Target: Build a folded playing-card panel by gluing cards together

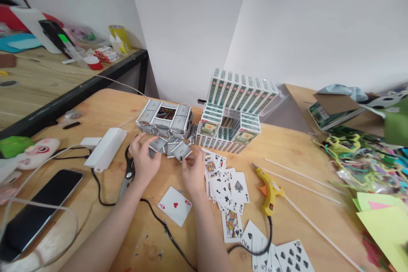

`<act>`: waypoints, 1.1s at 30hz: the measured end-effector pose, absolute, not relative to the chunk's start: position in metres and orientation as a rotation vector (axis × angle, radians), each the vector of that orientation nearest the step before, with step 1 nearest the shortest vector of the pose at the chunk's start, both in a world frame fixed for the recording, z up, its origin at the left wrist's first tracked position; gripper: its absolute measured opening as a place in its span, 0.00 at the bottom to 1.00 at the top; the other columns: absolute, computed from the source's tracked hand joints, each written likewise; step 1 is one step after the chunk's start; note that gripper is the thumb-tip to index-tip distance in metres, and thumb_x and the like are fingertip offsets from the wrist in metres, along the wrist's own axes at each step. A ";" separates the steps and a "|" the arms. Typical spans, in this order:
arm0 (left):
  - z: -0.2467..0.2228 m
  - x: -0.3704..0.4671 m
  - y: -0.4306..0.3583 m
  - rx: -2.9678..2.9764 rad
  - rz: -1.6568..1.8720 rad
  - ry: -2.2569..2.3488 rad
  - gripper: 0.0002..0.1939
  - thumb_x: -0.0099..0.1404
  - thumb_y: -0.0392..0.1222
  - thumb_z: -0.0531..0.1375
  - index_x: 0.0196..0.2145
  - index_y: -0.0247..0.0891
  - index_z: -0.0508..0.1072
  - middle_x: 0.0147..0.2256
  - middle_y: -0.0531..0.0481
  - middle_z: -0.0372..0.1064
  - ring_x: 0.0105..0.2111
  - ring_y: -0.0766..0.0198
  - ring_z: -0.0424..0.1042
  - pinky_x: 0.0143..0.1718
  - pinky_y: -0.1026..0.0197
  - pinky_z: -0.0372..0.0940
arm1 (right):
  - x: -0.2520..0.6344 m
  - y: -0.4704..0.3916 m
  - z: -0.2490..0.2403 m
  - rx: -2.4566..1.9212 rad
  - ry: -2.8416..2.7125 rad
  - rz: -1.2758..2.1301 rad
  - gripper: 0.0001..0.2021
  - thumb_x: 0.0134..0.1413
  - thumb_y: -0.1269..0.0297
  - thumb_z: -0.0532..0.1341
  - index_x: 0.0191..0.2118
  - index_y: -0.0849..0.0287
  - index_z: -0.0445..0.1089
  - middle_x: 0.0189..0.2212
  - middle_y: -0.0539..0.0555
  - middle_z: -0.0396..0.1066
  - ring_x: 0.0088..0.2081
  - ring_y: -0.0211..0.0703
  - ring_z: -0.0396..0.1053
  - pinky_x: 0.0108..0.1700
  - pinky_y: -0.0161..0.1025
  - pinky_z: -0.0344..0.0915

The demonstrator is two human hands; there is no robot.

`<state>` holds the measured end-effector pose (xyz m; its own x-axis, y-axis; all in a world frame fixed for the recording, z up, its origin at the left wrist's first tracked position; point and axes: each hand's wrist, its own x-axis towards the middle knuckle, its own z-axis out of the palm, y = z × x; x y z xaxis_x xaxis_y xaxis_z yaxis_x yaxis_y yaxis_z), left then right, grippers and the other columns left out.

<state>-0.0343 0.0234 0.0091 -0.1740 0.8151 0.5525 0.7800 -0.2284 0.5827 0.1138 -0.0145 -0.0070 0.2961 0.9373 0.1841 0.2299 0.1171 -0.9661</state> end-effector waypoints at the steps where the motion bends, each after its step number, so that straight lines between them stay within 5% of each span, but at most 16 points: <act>1: 0.009 -0.033 0.022 2.036 1.329 1.915 0.21 0.50 0.28 0.58 0.43 0.38 0.70 0.53 0.39 0.57 0.56 0.47 0.57 0.58 0.44 0.51 | 0.114 -0.014 -0.007 -1.361 -1.206 0.737 0.19 0.50 0.69 0.58 0.50 0.55 0.60 0.50 0.61 0.60 0.36 0.41 0.71 0.38 0.42 0.72; 5: 0.007 -0.030 0.020 2.130 1.128 1.833 0.23 0.49 0.26 0.56 0.45 0.37 0.69 0.52 0.39 0.58 0.54 0.47 0.60 0.56 0.46 0.56 | 0.115 -0.014 -0.008 -1.340 -1.291 0.639 0.13 0.49 0.71 0.58 0.43 0.57 0.66 0.50 0.61 0.59 0.47 0.46 0.67 0.43 0.42 0.72; 11: 0.003 -0.032 0.023 2.030 1.181 1.802 0.21 0.53 0.23 0.50 0.43 0.35 0.70 0.49 0.41 0.62 0.52 0.55 0.63 0.54 0.54 0.61 | 0.117 -0.015 -0.009 -1.430 -1.432 0.487 0.10 0.52 0.74 0.54 0.33 0.57 0.71 0.35 0.56 0.71 0.38 0.45 0.70 0.42 0.43 0.69; 20: 0.003 -0.032 0.021 2.139 1.125 1.904 0.17 0.52 0.26 0.56 0.39 0.39 0.74 0.47 0.41 0.65 0.49 0.50 0.64 0.53 0.46 0.58 | 0.116 -0.016 -0.007 -1.434 -1.557 0.420 0.14 0.52 0.74 0.55 0.41 0.55 0.74 0.46 0.58 0.72 0.49 0.48 0.67 0.54 0.50 0.63; 29: 0.007 -0.031 0.022 2.010 1.345 1.773 0.16 0.55 0.30 0.56 0.42 0.37 0.72 0.45 0.41 0.62 0.44 0.56 0.67 0.45 0.54 0.65 | 0.112 -0.018 0.000 -1.329 -1.479 0.570 0.12 0.54 0.71 0.54 0.39 0.54 0.74 0.43 0.57 0.73 0.45 0.45 0.71 0.46 0.44 0.71; 33: 0.014 -0.028 0.013 2.120 1.197 1.972 0.20 0.53 0.32 0.57 0.46 0.35 0.70 0.44 0.39 0.60 0.44 0.50 0.64 0.48 0.49 0.63 | 0.113 -0.019 0.003 -1.358 -1.491 0.553 0.12 0.52 0.72 0.55 0.38 0.55 0.74 0.38 0.57 0.73 0.41 0.45 0.71 0.44 0.43 0.70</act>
